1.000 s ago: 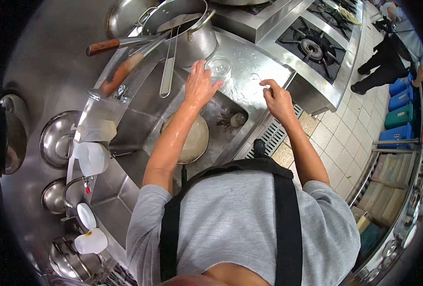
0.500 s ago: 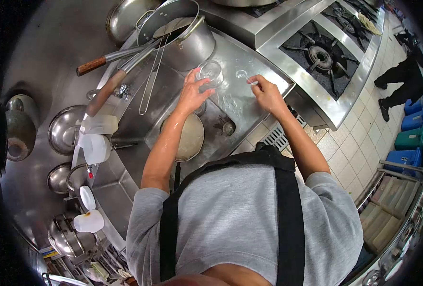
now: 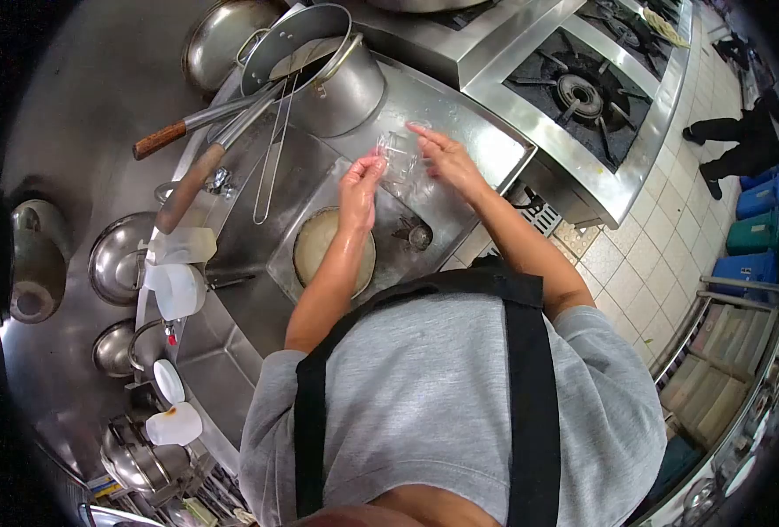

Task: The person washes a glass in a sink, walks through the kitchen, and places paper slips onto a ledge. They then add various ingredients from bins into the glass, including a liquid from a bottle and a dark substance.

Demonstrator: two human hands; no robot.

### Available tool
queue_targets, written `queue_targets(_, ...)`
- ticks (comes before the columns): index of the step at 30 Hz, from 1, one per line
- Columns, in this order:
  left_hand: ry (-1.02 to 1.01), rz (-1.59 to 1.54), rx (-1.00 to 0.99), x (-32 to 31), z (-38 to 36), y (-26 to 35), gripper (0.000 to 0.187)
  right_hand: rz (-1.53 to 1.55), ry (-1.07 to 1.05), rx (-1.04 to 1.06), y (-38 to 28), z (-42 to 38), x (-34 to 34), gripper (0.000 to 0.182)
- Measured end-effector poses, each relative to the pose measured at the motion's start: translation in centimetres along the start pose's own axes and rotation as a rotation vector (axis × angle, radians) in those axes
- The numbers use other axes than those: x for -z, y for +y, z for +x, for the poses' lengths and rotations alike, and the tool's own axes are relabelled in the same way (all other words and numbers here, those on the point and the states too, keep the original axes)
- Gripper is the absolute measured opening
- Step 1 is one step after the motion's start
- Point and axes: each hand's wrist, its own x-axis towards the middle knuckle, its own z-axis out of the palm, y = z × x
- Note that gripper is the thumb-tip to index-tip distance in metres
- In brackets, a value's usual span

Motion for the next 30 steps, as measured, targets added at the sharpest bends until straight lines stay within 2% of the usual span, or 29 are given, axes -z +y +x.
queue_targets(3, 0.037, -0.161, 0.175, -1.2, -1.5, -0.2, 0.013, -0.559, 0.069, 0.554, 2.7, 0.8, -0.7, 0.034)
queue_targets(4, 0.082, -0.26, 0.195, -1.4, -1.8, -0.2, 0.016, -0.522, 0.033, 0.469, 0.7, -0.7, -1.7, 0.034)
queue_targets(7, 0.158, -0.524, 0.321, -2.0, -2.0, 0.1, 0.02, -0.853, 0.058, 0.548, -1.0, -2.7, -2.9, 0.035)
queue_targets(8, 0.154, -0.558, 0.357, -2.1, -2.2, 0.4, 0.027, -0.92, 0.047, 0.593, -1.5, -3.4, -3.2, 0.035)
queue_targets(10, 0.038, -0.619, 0.344, -1.8, -2.5, 0.0, 0.03, -1.051, 0.029, 0.685, -2.5, -4.7, -3.7, 0.037)
queue_targets(11, -0.02, -0.649, 0.337, -1.7, -2.6, -0.2, 0.031, -1.071, 0.028, 0.714, -2.9, -5.0, -3.7, 0.038)
queue_targets(13, -0.004, -0.687, 0.352, -2.5, -3.4, 0.7, 0.03, -1.109, 0.025, 0.773, -3.4, -5.5, -3.7, 0.04)
queue_targets(16, 0.047, -0.679, 0.343, -3.6, -3.5, 1.3, 0.028, -1.004, 0.025, 0.839, -2.9, -5.5, -2.7, 0.042)
queue_targets(19, 0.152, -0.602, 0.305, -2.9, -2.9, -0.1, 0.026, -0.759, -0.02, 0.717, -1.8, -5.7, -1.4, 0.047)
queue_targets(20, 0.193, -0.568, 0.291, -2.4, -2.6, -1.0, 0.025, -0.706, -0.031, 0.701, -0.8, -5.4, -0.5, 0.043)
queue_targets(23, 0.166, -0.447, 0.311, -2.3, -2.7, -1.2, 0.027, -0.535, 0.006, 0.651, 0.5, -5.6, 0.7, 0.043)
queue_targets(28, 0.124, -0.42, 0.344, -3.0, -2.9, -0.3, 0.025, -0.517, 0.088, 0.503, 2.2, -5.8, 3.8, 0.035)
queue_targets(30, 0.103, -0.413, 0.335, -3.2, -3.0, -0.1, 0.024, -0.611, 0.124, 0.418, 1.4, -6.0, 4.7, 0.034)
